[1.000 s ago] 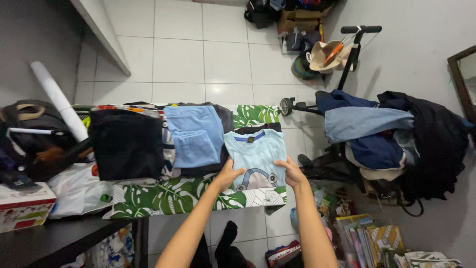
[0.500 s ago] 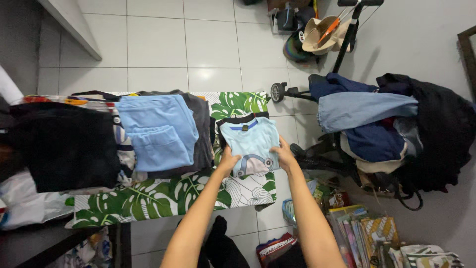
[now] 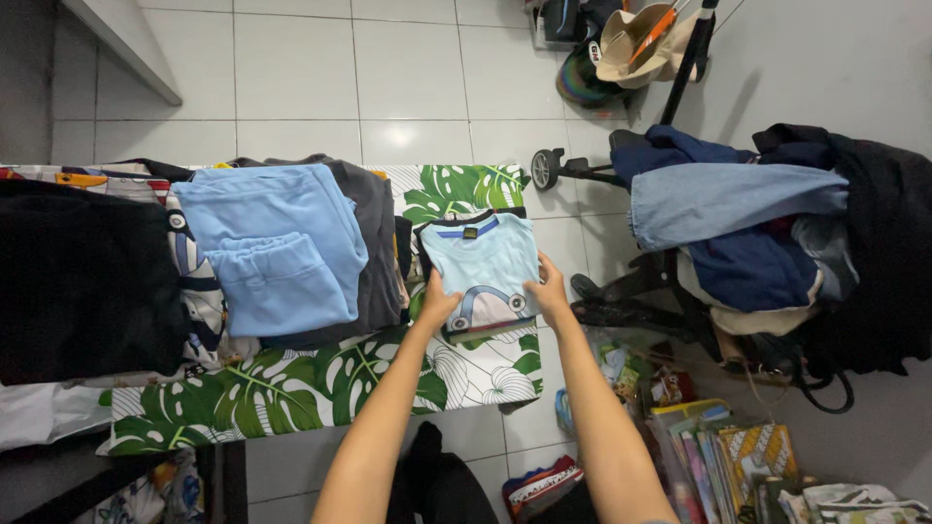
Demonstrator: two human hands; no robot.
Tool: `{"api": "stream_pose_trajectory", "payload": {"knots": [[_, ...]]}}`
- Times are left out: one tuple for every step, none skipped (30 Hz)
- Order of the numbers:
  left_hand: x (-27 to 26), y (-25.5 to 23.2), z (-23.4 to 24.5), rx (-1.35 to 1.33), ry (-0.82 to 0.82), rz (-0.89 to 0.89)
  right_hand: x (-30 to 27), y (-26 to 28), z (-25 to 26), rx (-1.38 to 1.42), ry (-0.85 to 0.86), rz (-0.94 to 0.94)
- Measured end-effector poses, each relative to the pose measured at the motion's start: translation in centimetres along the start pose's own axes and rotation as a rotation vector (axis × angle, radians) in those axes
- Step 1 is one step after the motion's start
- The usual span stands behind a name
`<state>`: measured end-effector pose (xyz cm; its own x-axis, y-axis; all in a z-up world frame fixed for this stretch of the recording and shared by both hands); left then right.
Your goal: The person retrieves folded clothes from a dark wardrobe and places them onto a patterned surface. They handle various items including a yellow tiger-striped shirt, a black patterned shirt, a grey shirt, and several pairs of pants. The person stacks the clothes neatly on the surface, creating organized piles of folded garments.
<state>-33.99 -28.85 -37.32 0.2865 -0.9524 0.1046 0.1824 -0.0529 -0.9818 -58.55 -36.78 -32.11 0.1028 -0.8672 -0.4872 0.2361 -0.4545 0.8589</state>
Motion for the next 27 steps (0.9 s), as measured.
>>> {"api": "stream_pose_trajectory", "payload": {"knots": [[0.0, -0.3, 0.1, 0.020, 0.002, -0.005, 0.0, 0.0, 0.0, -0.022, -0.014, -0.008], [0.0, -0.7, 0.3, 0.040, 0.003, -0.009, -0.2, -0.1, 0.0, -0.046, -0.027, -0.016], [-0.3, -1.0, 0.5, 0.068, -0.014, 0.045, -0.4, -0.2, 0.0, -0.069, -0.040, -0.025], [-0.8, -1.4, 0.6, 0.096, -0.029, 0.099, -0.8, 0.6, 0.2, -0.175, -0.141, 0.079], [-1.4, -1.9, 0.5, 0.124, -0.045, 0.152, -1.3, 1.4, -0.2, -0.281, -0.243, 0.183], [-1.9, -4.4, 0.9, 0.197, -0.110, 0.028, -2.2, 2.6, -1.0, -0.387, -0.345, 0.290], [-2.7, -7.2, 1.3, 0.270, -0.174, -0.095, -3.4, 3.6, -2.0, -0.518, -0.435, 0.356], [-3.1, -9.7, 1.6, 0.343, -0.239, -0.219, -4.9, 4.4, -3.4, -0.649, -0.525, 0.422], [-2.9, -11.2, 0.9, 0.529, -0.159, -0.287, -6.2, 5.1, -5.0, -0.780, -0.614, 0.488], [-2.7, -12.1, 0.2, 0.715, -0.076, -0.354, -6.7, 5.4, -6.8, -0.862, -0.587, 0.521], [-2.7, -12.4, -0.6, 0.901, 0.010, -0.419, -7.1, 5.5, -8.3, -0.944, -0.560, 0.553], [-2.7, -11.9, -0.9, 0.962, 0.038, -0.403, -7.3, 5.4, -9.6, -1.026, -0.532, 0.584], [-2.7, -11.1, -1.2, 1.023, 0.067, -0.388, -7.1, 4.7, -10.3, -1.061, -0.505, 0.532], [-2.8, -10.1, -1.5, 1.084, 0.094, -0.373, -6.7, 3.9, -10.9, -1.094, -0.480, 0.482], [-2.9, -9.1, -1.6, 1.038, 0.122, -0.363, -6.2, 3.1, -11.2, -1.126, -0.454, 0.432], [-3.0, -8.0, -1.4, 0.991, 0.149, -0.354, -5.9, 2.5, -11.3, -1.114, -0.453, 0.439], [-2.9, -7.1, -1.4, 0.944, 0.176, -0.344, -5.6, 2.0, -11.4, -1.102, -0.452, 0.446], [-2.8, -6.5, -1.5, 0.942, 0.169, -0.357, -5.3, 1.5, -11.3, -1.091, -0.450, 0.452], [-2.6, -6.1, -1.5, 0.940, 0.162, -0.369, -4.7, 1.1, -11.2, -1.090, -0.431, 0.436], [-2.6, -5.9, -1.5, 0.937, 0.154, -0.379, -4.1, 0.8, -11.2, -1.090, -0.410, 0.420], [-2.7, -5.8, -1.6, 0.916, 0.181, -0.365, -3.8, 0.6, -11.1, -1.090, -0.388, 0.405], [-2.5, -5.9, -1.4, 0.897, 0.204, -0.357, -3.3, 0.4, -11.1, -1.107, -0.364, 0.364], [-2.2, -6.4, -1.3, 0.879, 0.227, -0.348, -3.0, 0.2, -11.1, -1.124, -0.340, 0.323], [-2.1, -7.3, -0.9, 0.793, 0.221, -0.362, -2.9, 0.3, -11.0, -1.141, -0.314, 0.281], [-2.0, -8.5, -0.5, 0.708, 0.214, -0.375, -3.0, 0.9, -10.8, -1.064, -0.318, 0.318], [-1.8, -10.0, 0.1, 0.623, 0.208, -0.390, -3.1, 1.9, -10.8, -0.986, -0.321, 0.355], [-1.6, -12.0, 1.0, 0.542, 0.175, -0.427, -3.3, 3.0, -10.9, -0.907, -0.323, 0.391]]}}
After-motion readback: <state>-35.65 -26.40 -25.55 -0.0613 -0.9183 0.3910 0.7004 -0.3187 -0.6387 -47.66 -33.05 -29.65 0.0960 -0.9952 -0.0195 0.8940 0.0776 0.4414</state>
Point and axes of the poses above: each hand's wrist, its own x-axis towards the middle knuckle, its own z-axis out of the back of the hand, y = z × x, the point moved 7 cm from there along x, towards the middle knuckle, and after that the axes turned 12 degrees about -z, right-handed, at the moved point
